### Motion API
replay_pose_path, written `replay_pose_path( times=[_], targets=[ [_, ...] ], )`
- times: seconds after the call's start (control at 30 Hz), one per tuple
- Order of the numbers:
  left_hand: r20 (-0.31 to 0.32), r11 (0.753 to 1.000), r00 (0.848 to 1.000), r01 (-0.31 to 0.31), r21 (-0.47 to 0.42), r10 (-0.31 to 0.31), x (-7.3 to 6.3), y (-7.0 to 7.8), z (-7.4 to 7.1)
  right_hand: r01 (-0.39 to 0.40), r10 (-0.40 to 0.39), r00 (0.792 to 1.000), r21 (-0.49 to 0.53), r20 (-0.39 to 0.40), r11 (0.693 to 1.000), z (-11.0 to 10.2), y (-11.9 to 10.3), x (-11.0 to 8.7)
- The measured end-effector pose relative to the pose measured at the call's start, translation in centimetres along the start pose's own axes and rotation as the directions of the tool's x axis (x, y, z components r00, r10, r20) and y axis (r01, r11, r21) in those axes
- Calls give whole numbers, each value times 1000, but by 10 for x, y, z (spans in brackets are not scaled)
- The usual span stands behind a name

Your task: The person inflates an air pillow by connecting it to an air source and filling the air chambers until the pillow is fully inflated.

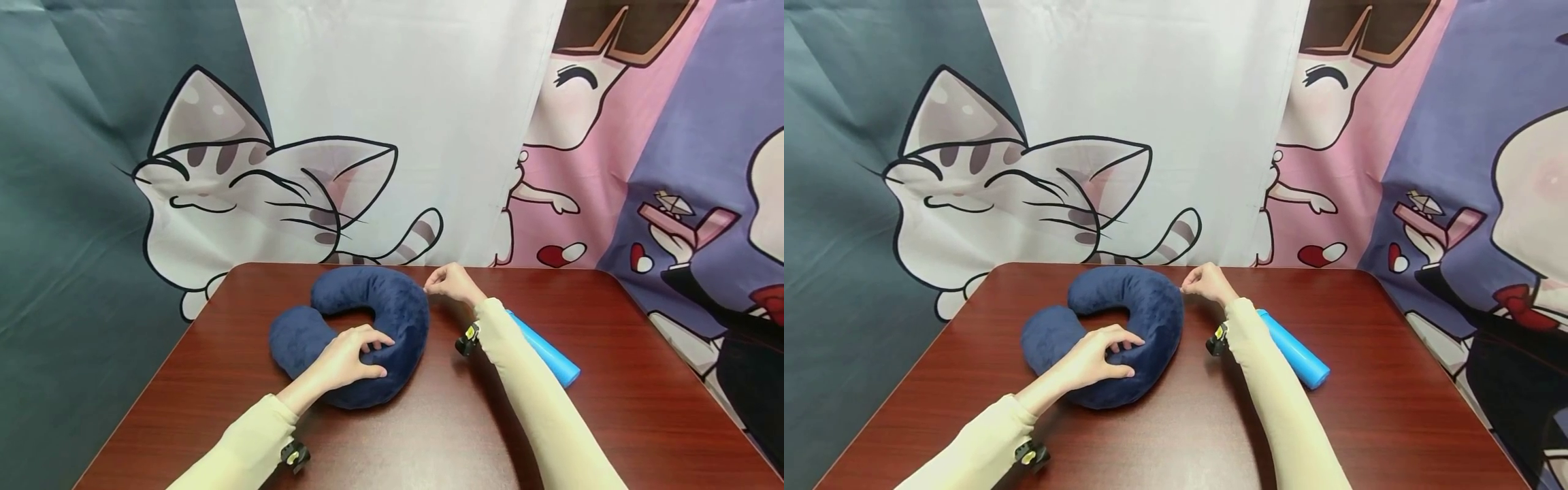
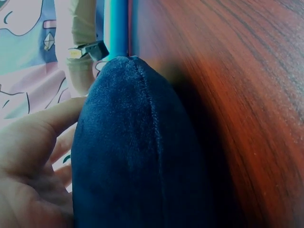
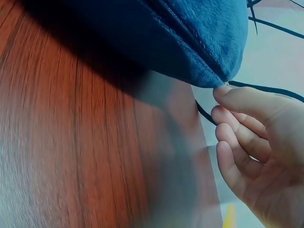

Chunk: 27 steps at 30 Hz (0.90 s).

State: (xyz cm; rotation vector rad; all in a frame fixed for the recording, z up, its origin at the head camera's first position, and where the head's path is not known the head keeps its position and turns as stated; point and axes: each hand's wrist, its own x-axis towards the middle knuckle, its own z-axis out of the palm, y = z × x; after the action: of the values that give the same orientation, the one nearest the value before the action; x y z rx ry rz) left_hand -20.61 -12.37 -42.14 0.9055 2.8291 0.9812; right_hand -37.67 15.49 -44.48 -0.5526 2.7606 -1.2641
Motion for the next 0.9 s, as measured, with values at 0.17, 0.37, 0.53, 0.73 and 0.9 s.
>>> replay_pose_path(
  times=[0.17,0.37,0.53,0.73,0.9],
  targets=[
    [6,1000,1000,-13,6,13,0,-2,0,-3,3,1000,12,-14,1000,4,1,0],
    [2,1000,1000,-20,11,20,0,-2,1,-24,24,999,20,-35,1000,8,1,-1],
    [-7,1000,1000,5,19,-5,-2,0,1,-28,29,999,24,-41,999,9,0,-2],
    [-19,998,999,49,36,-48,-3,2,4,-33,33,997,4,-73,999,8,1,-7],
    [-31,999,999,36,33,-35,-3,2,2,-34,34,995,-1,-90,999,6,-1,-13]
  ],
)
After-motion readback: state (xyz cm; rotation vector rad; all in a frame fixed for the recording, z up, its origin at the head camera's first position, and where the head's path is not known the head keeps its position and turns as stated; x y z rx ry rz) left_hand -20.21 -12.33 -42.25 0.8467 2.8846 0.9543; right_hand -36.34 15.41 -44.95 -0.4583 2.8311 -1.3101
